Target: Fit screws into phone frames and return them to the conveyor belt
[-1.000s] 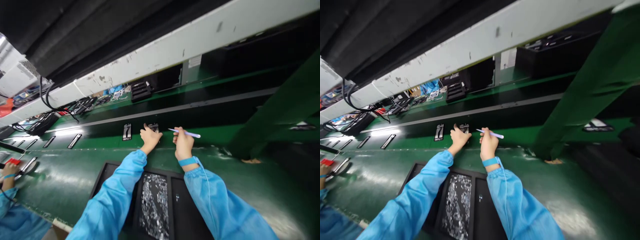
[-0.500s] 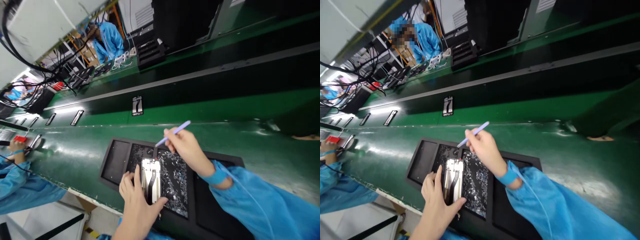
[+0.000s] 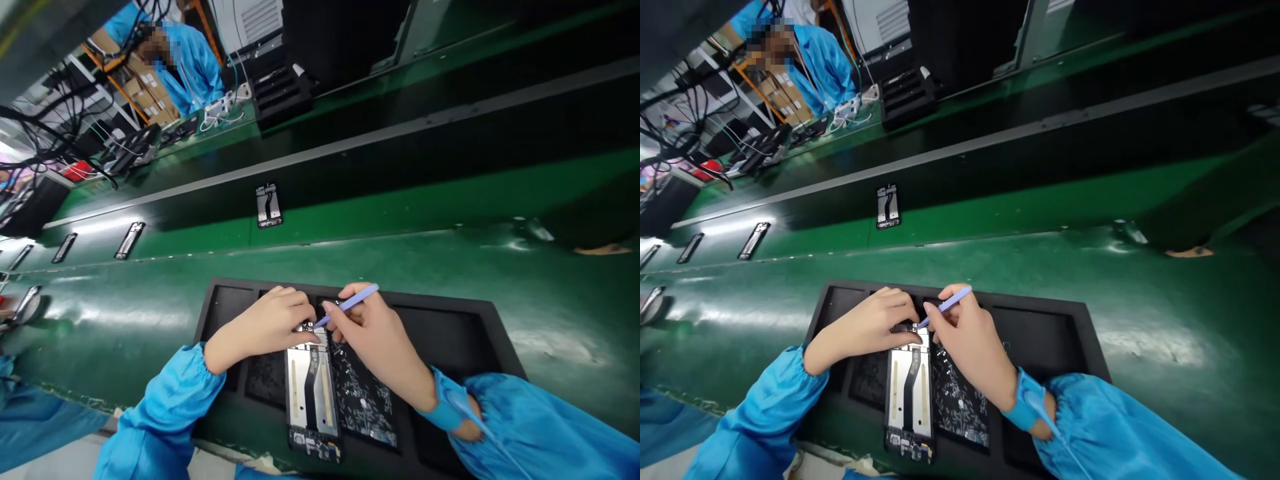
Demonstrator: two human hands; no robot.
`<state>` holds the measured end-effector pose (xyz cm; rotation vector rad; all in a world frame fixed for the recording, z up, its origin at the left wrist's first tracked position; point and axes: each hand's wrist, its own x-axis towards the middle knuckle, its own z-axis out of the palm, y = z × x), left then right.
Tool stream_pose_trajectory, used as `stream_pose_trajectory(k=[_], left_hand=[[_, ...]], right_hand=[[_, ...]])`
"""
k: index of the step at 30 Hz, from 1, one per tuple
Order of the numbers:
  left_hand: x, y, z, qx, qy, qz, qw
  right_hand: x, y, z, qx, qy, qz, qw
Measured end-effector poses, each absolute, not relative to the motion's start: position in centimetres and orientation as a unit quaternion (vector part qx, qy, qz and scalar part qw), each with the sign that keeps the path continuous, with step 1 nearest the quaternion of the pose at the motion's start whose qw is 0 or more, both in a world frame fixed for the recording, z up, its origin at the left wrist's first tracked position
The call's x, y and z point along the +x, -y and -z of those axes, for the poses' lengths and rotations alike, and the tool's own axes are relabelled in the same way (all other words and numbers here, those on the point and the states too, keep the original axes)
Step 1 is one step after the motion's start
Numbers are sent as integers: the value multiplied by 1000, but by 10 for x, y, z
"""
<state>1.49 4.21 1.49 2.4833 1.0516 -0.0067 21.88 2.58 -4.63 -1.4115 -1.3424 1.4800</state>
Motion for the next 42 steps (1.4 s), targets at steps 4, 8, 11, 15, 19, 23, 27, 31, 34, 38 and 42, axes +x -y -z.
stream_pose_trajectory(k=[4, 8, 11, 15, 19, 23, 27, 31, 34, 38, 42], left_hand=[[10, -43, -7, 897, -368, -19, 243], [4, -42, 1, 896, -362, -40, 253], [1, -43, 5, 899, -350, -59, 257], [-1, -44, 8, 898, -342, -73, 266], [0, -43, 9, 896, -349, -81, 264], [2, -42, 9, 889, -350, -95, 281], [4, -43, 7, 875, -359, -99, 309], [7, -42, 8, 869, -360, -107, 323], [8, -41, 10, 875, -357, -116, 305], [8, -40, 14, 888, -356, -115, 268], [9, -41, 16, 897, -359, -117, 227]], right_hand=[[219, -26, 50, -547, 494, -590, 330], [218, -28, 48, -551, 472, -609, 320], [216, -31, 43, -551, 433, -626, 342], [220, -38, 33, -540, 390, -634, 394], [236, -46, 23, -545, 417, -577, 443], [257, -50, 22, -546, 518, -525, 397], [273, -50, 29, -473, 706, -423, 315], [283, -43, 33, -335, 850, -242, 326], [285, -35, 32, -239, 916, -122, 298], [284, -29, 28, -156, 954, -48, 253], [286, -26, 31, -128, 964, -32, 231]])
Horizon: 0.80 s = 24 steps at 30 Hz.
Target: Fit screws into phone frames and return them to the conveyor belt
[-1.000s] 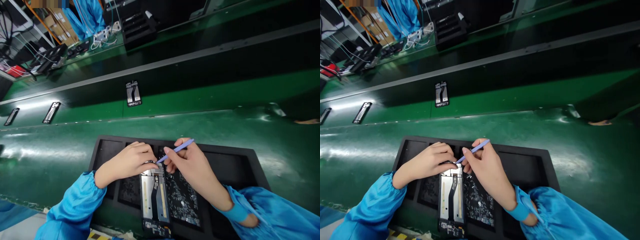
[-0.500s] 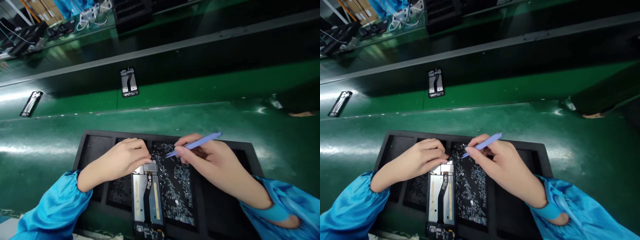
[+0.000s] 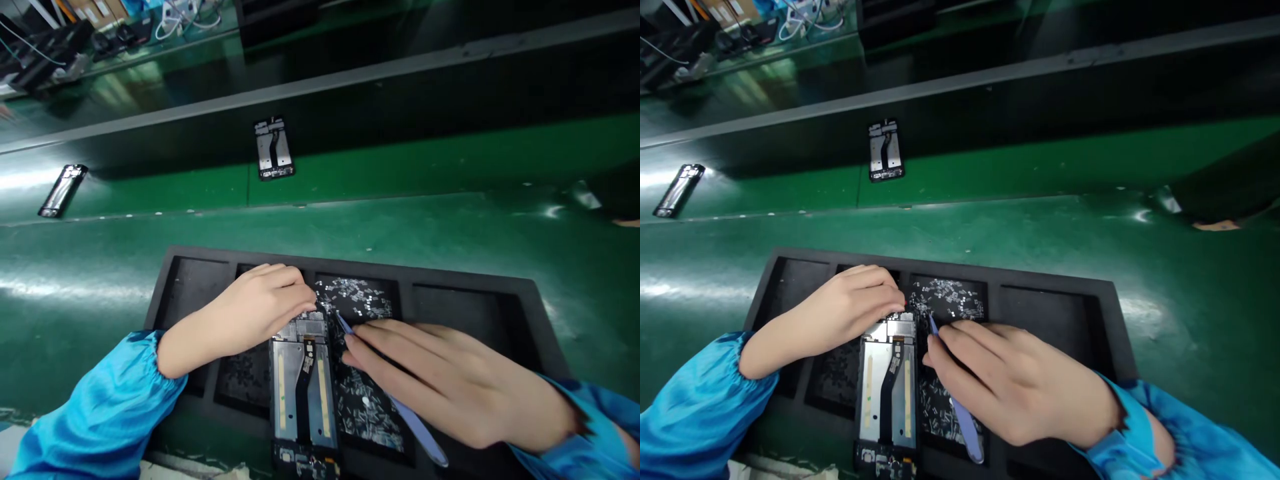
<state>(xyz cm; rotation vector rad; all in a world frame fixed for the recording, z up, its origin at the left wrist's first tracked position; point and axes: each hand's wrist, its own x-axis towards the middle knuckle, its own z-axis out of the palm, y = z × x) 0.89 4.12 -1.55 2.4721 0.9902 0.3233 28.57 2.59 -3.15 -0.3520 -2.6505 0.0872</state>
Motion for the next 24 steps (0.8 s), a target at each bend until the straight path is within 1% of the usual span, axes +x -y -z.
stream_pose_trajectory(k=[4, 8, 9, 11, 15, 20, 24], left_hand=[[17, -21, 8, 893, -409, -151, 114], [36, 34, -7, 928, -339, -153, 17], [41, 49, -8, 927, -346, -144, 1], [49, 75, -8, 908, -402, -115, -5], [54, 103, 8, 869, -490, -67, 23], [57, 112, 26, 869, -490, -56, 45], [62, 115, 28, 872, -486, -50, 32]], right_hand=[[289, -21, 42, -134, 962, -17, 236], [286, -21, 39, -111, 969, -16, 222], [284, -22, 37, -109, 969, -11, 222], [281, -24, 30, -108, 970, 2, 220], [277, -24, 24, -117, 968, 4, 221], [275, -21, 28, -128, 967, -15, 219], [282, -17, 42, -132, 965, -2, 225]])
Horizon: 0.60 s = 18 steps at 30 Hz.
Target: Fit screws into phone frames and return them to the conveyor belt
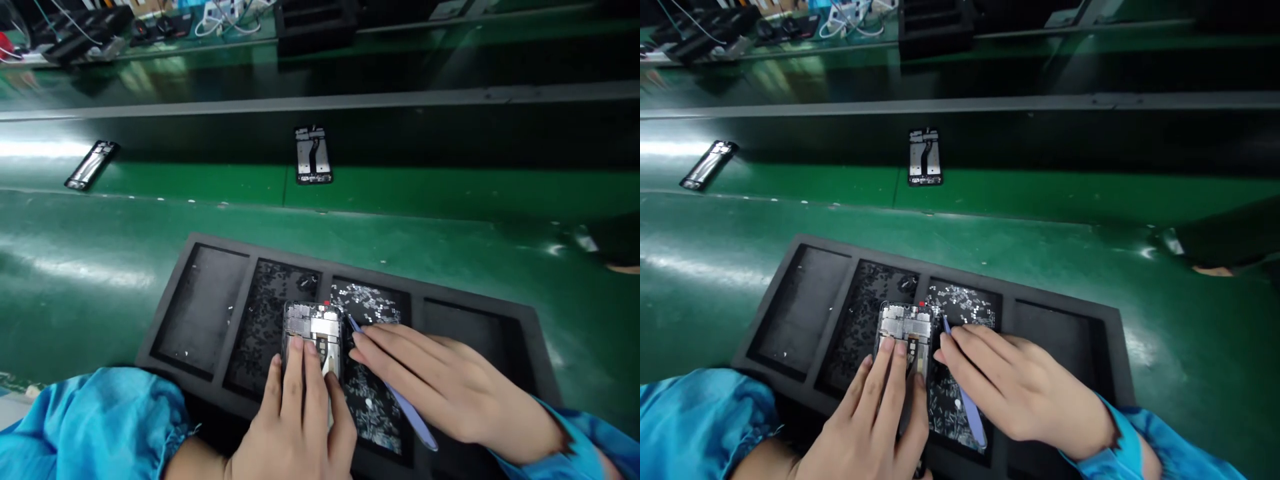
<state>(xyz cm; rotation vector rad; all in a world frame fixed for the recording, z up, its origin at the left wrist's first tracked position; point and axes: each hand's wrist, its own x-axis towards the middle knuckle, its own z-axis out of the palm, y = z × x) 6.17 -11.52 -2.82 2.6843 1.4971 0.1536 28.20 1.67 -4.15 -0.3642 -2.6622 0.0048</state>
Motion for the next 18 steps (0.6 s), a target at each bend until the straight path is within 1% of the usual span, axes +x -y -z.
stream_pose_trajectory(k=[3, 6, 9, 13, 15, 18], left_hand=[[64, 115, 28, 873, -485, -49, 19], [66, 113, 29, 877, -478, -42, -31], [68, 112, 30, 878, -471, -29, -74], [68, 110, 31, 878, -467, -29, -106], [68, 109, 30, 878, -463, -40, -114], [68, 108, 27, 873, -472, -60, -106]], right_hand=[[289, -13, 51, -140, 966, 0, 219], [292, -12, 54, -140, 964, 2, 224], [289, -14, 49, -131, 965, 16, 225], [283, -17, 36, -130, 965, 9, 229], [280, -15, 30, -163, 951, -23, 261], [273, -9, 24, -290, 891, -143, 320]])
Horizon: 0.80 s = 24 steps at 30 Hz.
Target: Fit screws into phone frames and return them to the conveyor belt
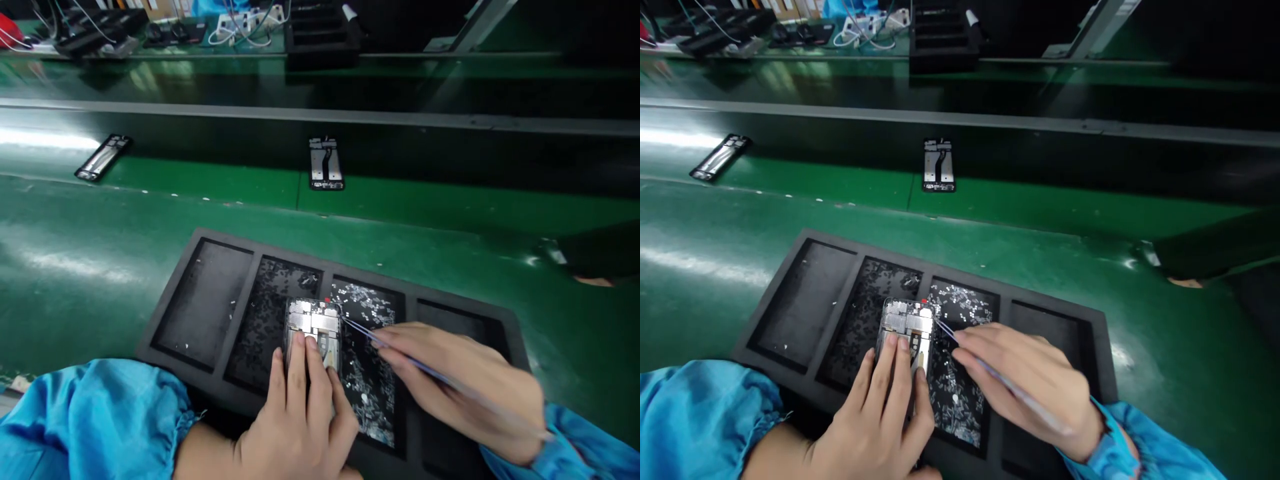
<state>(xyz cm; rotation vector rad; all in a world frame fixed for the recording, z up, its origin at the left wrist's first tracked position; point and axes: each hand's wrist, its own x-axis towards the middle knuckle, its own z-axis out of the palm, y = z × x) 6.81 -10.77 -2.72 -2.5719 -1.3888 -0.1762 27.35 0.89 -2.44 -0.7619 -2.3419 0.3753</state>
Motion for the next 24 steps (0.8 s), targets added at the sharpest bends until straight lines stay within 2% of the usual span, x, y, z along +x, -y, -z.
stream_pose_trajectory(k=[3, 6, 11, 14, 18, 21, 24], left_hand=[[68, 107, 27, -865, 480, 91, 115], [67, 108, 29, -865, 473, 109, 127], [66, 112, 35, -861, 473, 121, 140], [66, 110, 39, -843, 489, 154, 165], [64, 106, 46, -837, 481, 185, 187], [62, 106, 52, -841, 465, 190, 202], [62, 107, 56, -846, 455, 185, 206]], right_hand=[[260, -5, 18, -438, 760, -284, 389], [239, -11, 12, -494, 624, -404, 451], [203, -28, 6, -478, 570, -504, 440], [195, -27, 9, -476, 609, -473, 422], [210, -20, 17, -465, 745, -291, 380], [221, -18, 21, -342, 866, -200, 305], [222, -14, 21, -204, 923, -166, 280]])
